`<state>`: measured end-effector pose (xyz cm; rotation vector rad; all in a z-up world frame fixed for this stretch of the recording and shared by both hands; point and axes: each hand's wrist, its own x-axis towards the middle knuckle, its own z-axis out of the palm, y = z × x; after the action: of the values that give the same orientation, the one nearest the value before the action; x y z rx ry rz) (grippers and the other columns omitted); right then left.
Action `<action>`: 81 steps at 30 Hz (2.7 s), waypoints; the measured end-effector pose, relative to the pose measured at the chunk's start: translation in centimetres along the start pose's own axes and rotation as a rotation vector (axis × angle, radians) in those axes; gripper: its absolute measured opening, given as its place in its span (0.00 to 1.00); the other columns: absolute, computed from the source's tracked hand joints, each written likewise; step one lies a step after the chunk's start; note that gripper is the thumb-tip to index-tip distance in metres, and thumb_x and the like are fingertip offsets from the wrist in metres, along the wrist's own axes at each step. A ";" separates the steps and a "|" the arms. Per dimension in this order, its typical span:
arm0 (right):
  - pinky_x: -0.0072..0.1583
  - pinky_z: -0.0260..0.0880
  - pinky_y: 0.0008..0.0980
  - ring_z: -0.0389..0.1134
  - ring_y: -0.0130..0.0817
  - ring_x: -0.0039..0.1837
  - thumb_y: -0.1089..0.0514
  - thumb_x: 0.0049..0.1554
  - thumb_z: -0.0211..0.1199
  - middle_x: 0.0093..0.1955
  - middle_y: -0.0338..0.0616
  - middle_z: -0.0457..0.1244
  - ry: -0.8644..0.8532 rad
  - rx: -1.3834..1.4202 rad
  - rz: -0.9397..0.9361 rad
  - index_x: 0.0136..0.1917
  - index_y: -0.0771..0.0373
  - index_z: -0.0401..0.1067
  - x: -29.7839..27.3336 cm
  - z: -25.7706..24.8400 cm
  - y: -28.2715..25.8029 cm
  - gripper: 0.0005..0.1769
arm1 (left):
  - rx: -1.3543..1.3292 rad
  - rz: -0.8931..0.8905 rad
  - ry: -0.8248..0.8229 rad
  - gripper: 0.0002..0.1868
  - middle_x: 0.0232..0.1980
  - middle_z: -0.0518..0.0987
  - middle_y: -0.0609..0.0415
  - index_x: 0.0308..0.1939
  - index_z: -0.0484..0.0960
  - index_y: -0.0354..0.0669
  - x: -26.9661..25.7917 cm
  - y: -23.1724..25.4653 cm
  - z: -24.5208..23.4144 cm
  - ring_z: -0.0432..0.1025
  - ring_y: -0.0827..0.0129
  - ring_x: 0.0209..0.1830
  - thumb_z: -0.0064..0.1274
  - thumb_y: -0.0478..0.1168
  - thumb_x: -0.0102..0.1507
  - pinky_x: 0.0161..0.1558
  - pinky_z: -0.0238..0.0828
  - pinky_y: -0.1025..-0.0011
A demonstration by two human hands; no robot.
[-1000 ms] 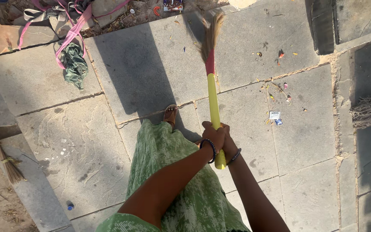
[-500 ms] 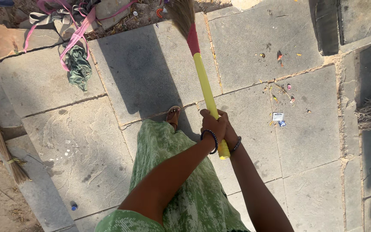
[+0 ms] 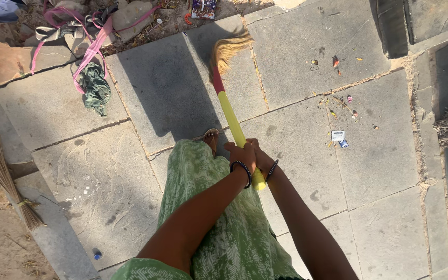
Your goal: The person sweeps debris across a stone floor and a dirt area using a broom, moving pieces of trash together.
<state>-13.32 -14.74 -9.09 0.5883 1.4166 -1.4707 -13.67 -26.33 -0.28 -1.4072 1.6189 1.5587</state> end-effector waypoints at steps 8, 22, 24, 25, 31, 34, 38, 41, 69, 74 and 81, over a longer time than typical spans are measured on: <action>0.51 0.76 0.37 0.71 0.37 0.51 0.54 0.67 0.47 0.56 0.52 0.65 -0.092 0.270 -0.287 0.72 0.61 0.54 -6.0 0.7 1.4 0.22 | 0.191 0.223 -0.049 0.31 0.57 0.77 0.34 0.60 0.56 0.38 -2.4 -3.2 1.4 0.77 0.44 0.54 0.52 0.46 0.60 0.57 0.73 0.54; 0.51 0.74 0.38 0.68 0.35 0.53 0.63 0.61 0.59 0.56 0.50 0.62 0.778 0.523 -0.526 0.71 0.61 0.54 -18.0 -2.6 22.7 0.27 | 0.515 0.321 -0.678 0.33 0.49 0.80 0.31 0.61 0.58 0.43 -12.1 -18.6 7.8 0.78 0.46 0.50 0.55 0.48 0.58 0.54 0.75 0.57; 0.50 0.76 0.40 0.69 0.36 0.53 0.61 0.59 0.57 0.55 0.48 0.63 0.877 0.683 -0.427 0.68 0.55 0.52 -19.4 -2.5 26.9 0.27 | 0.607 0.241 -0.750 0.32 0.50 0.80 0.33 0.59 0.61 0.40 -12.4 -23.0 9.0 0.78 0.48 0.50 0.56 0.46 0.56 0.54 0.75 0.57; 0.50 0.76 0.40 0.69 0.36 0.53 0.61 0.59 0.57 0.55 0.48 0.63 0.891 0.695 -0.426 0.68 0.55 0.52 -20.1 -2.5 28.9 0.27 | 0.620 0.240 -0.761 0.32 0.50 0.80 0.33 0.59 0.61 0.40 -12.2 -25.3 9.6 0.78 0.48 0.50 0.56 0.46 0.56 0.54 0.75 0.57; 0.49 0.75 0.38 0.69 0.35 0.50 0.60 0.59 0.59 0.52 0.47 0.64 0.758 0.817 -0.337 0.63 0.60 0.57 -21.2 -1.7 37.9 0.21 | 0.860 0.070 -0.777 0.33 0.54 0.75 0.31 0.65 0.53 0.31 -11.7 -35.7 12.8 0.75 0.50 0.54 0.51 0.43 0.63 0.56 0.74 0.54; 0.48 0.75 0.38 0.70 0.34 0.48 0.60 0.60 0.60 0.50 0.47 0.65 0.566 0.914 -0.290 0.61 0.62 0.60 -20.4 -1.2 40.7 0.18 | 0.690 -0.171 -0.729 0.31 0.49 0.85 0.31 0.66 0.49 0.32 -12.1 -35.6 11.1 0.81 0.53 0.47 0.40 0.39 0.62 0.54 0.75 0.58; 0.47 0.75 0.36 0.70 0.34 0.46 0.59 0.60 0.61 0.48 0.46 0.66 0.206 1.042 -0.229 0.58 0.65 0.64 -18.0 -0.7 42.2 0.15 | 0.689 -0.135 -0.440 0.31 0.54 0.82 0.32 0.65 0.51 0.35 -13.5 -32.7 6.5 0.79 0.47 0.50 0.45 0.42 0.63 0.55 0.73 0.54; 0.46 0.75 0.36 0.70 0.33 0.45 0.59 0.61 0.62 0.46 0.46 0.67 0.028 0.955 -0.194 0.55 0.68 0.66 -16.4 -1.2 40.9 0.13 | 0.648 -0.028 -0.301 0.29 0.57 0.76 0.28 0.63 0.53 0.35 -14.4 -30.5 4.3 0.77 0.41 0.53 0.46 0.46 0.65 0.54 0.76 0.52; 0.54 0.75 0.36 0.70 0.35 0.54 0.59 0.59 0.61 0.56 0.47 0.63 0.670 0.719 -0.291 0.69 0.64 0.57 -20.3 -13.4 39.7 0.27 | 0.764 0.062 -0.516 0.28 0.58 0.75 0.28 0.59 0.53 0.37 -18.2 -30.7 18.1 0.78 0.43 0.53 0.47 0.47 0.64 0.52 0.79 0.53; 0.54 0.74 0.36 0.69 0.36 0.54 0.58 0.60 0.61 0.57 0.47 0.63 0.531 0.577 -0.292 0.69 0.65 0.58 -19.4 -15.5 35.1 0.27 | 0.690 0.107 -0.439 0.27 0.58 0.75 0.29 0.58 0.55 0.37 -17.7 -26.6 18.9 0.77 0.44 0.54 0.49 0.47 0.64 0.54 0.77 0.55; 0.55 0.73 0.36 0.69 0.36 0.56 0.57 0.60 0.61 0.58 0.47 0.63 0.464 0.496 -0.491 0.69 0.66 0.60 -24.3 -17.7 27.2 0.26 | 0.849 0.125 -0.584 0.33 0.61 0.73 0.29 0.61 0.49 0.39 -20.6 -19.0 23.1 0.76 0.44 0.56 0.52 0.46 0.63 0.54 0.80 0.57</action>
<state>15.40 13.45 -4.59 0.9852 1.6254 -2.2154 3.50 5.36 4.30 -0.3649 1.6769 0.9769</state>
